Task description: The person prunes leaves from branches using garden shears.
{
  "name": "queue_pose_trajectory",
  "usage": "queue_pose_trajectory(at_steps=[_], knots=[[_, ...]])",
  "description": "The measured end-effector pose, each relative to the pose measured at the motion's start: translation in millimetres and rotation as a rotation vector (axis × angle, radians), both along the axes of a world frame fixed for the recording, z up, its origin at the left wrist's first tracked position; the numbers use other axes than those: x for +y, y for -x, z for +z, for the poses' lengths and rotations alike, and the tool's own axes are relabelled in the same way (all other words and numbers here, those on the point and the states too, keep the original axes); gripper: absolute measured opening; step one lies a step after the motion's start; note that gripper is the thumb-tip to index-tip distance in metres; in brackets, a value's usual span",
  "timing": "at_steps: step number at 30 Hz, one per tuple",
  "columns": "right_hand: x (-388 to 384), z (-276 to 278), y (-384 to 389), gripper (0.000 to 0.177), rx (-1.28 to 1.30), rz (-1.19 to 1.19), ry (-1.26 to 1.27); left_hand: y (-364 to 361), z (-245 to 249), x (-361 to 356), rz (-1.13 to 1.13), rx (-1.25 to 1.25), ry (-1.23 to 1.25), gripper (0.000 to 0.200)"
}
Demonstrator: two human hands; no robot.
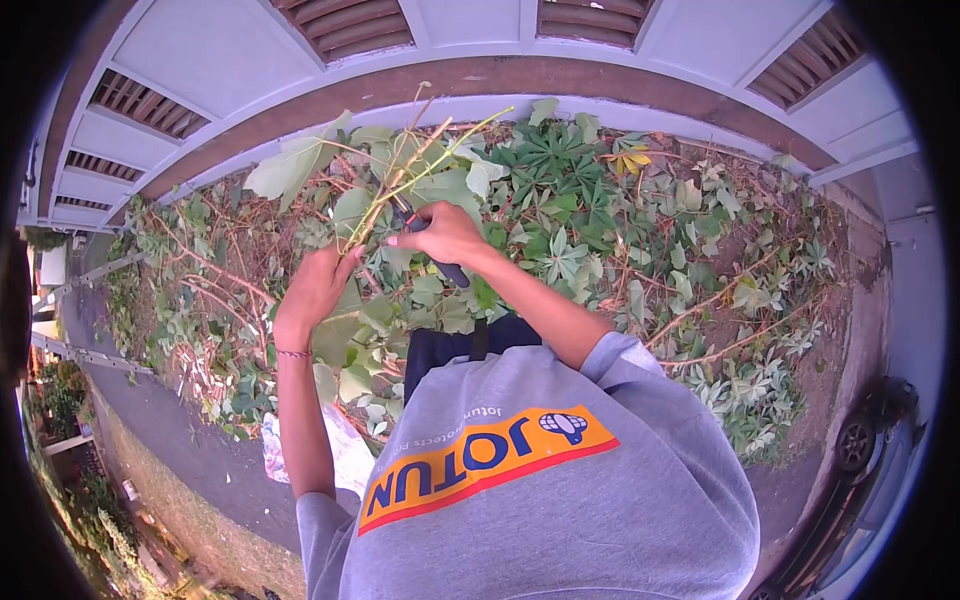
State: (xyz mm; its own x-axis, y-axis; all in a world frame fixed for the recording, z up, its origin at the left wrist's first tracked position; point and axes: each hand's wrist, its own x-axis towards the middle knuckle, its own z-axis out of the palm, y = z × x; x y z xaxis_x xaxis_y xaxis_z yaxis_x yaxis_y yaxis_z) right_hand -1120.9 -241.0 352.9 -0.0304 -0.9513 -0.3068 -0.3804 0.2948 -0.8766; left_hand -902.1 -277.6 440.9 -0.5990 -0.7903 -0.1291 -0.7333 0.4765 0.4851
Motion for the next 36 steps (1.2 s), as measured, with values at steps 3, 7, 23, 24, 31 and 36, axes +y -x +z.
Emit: queue_pose_trajectory(at_steps=[3,7,23,24,31,36], knots=[[-6,-16,2,0.058,-0.029,-0.223,-0.155,7,-7,-27,-0.086,0.030,-0.010,0.047],[-20,-29,28,0.060,-0.064,-0.340,-0.146,12,-27,-51,-0.126,0.001,0.002,0.046],[34,-2,38,0.053,0.115,0.140,-0.177,27,-22,-48,0.043,0.131,0.027,0.044],[30,5,36,0.053,0.111,0.133,-0.182,27,-27,-48,0.025,0.083,0.032,0.050],[9,47,33,0.052,0.132,0.231,0.112,29,-17,-41,-0.016,0.130,-0.265,0.057],[10,43,24,0.054,0.180,0.198,0.127,30,-12,-41,-0.090,0.095,-0.227,0.059]])
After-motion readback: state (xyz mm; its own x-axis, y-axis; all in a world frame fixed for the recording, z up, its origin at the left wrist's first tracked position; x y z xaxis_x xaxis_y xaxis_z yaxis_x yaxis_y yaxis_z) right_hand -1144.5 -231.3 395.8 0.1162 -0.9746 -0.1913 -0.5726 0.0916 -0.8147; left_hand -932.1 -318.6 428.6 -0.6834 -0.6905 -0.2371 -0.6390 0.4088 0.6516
